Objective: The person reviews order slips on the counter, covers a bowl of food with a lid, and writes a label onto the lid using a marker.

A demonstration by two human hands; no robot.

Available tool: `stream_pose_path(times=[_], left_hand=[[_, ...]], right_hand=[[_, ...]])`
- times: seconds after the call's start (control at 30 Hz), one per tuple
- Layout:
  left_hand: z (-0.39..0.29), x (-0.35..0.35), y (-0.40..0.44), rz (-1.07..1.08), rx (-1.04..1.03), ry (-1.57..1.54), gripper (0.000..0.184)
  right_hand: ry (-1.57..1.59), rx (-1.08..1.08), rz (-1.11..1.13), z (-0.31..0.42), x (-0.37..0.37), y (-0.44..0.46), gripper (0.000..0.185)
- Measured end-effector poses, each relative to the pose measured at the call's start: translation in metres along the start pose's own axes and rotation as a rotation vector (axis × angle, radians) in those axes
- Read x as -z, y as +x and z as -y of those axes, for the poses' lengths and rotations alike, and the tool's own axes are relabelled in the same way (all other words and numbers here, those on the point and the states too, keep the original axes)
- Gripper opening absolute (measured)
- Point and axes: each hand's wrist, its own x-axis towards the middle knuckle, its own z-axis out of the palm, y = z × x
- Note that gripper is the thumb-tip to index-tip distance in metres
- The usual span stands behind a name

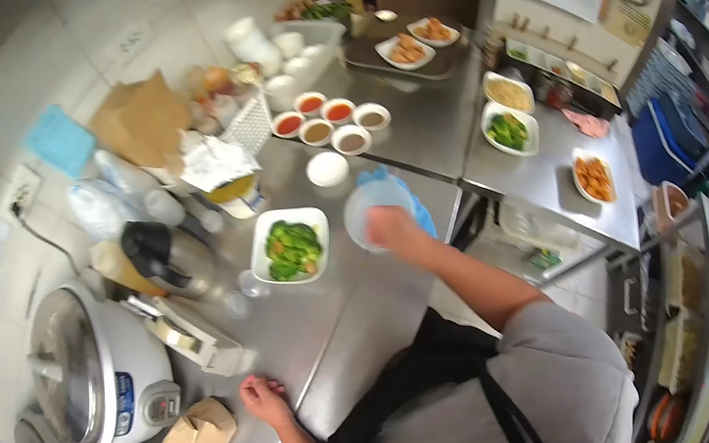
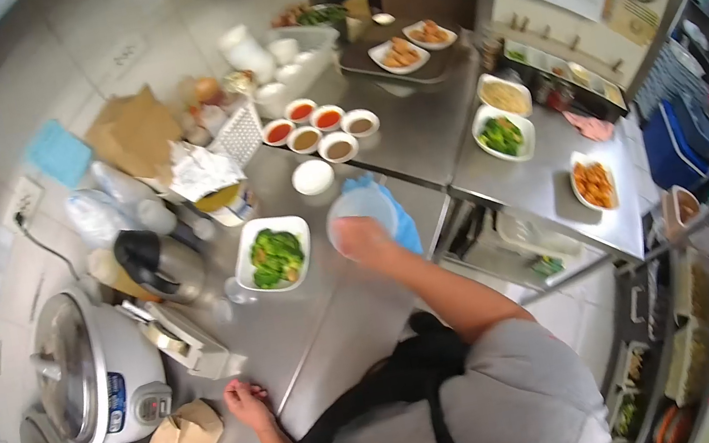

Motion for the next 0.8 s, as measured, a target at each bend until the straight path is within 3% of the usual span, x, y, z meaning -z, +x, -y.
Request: stream_pose_path(times=[0.03, 0.13, 0.2, 0.37, 0.43, 0.5, 0.6, 0.8], left_hand=[[0.002, -0.001, 0.000, 0.000, -0.013, 0.022, 0.005], [-0.002, -0.008, -0.001, -0.018, -0.027, 0.018, 0.006], [-0.002, -0.012, -0.003, -0.062, -0.057, 0.047, 0.007], [-0.011, -0.052, -0.026, -0.130, -0.084, -0.020, 0.006], [-0.010, -0.081, -0.036, -0.079, -0.169, -0.089, 0.006], [-0.027, -0.125, -0.053, -0.064, -0.176, -0.157, 0.005], [-0.033, -0.178, -0.067, 0.070, -0.273, -0.074, 0.006], [-0.009, -0.273, -0.101, 0.272, -0.248, 0.037, 0.006]], right_hand=[[0.465, -0.321, -0.119, -0.014, 0.011, -0.017, 0.050], [0.511, -0.378, -0.231, -0.056, 0.046, -0.049, 0.057], [0.443, -0.378, -0.293, -0.058, 0.071, -0.062, 0.061], [0.100, -0.263, -0.173, -0.077, 0.104, -0.076, 0.042], [-0.050, -0.263, -0.045, -0.087, 0.122, -0.075, 0.031], [-0.140, -0.226, -0.033, -0.105, 0.137, -0.076, 0.031], [-0.168, -0.269, -0.009, -0.132, 0.164, -0.079, 0.028], [-0.256, -0.339, 0.047, -0.233, 0.185, -0.113, 0.022]])
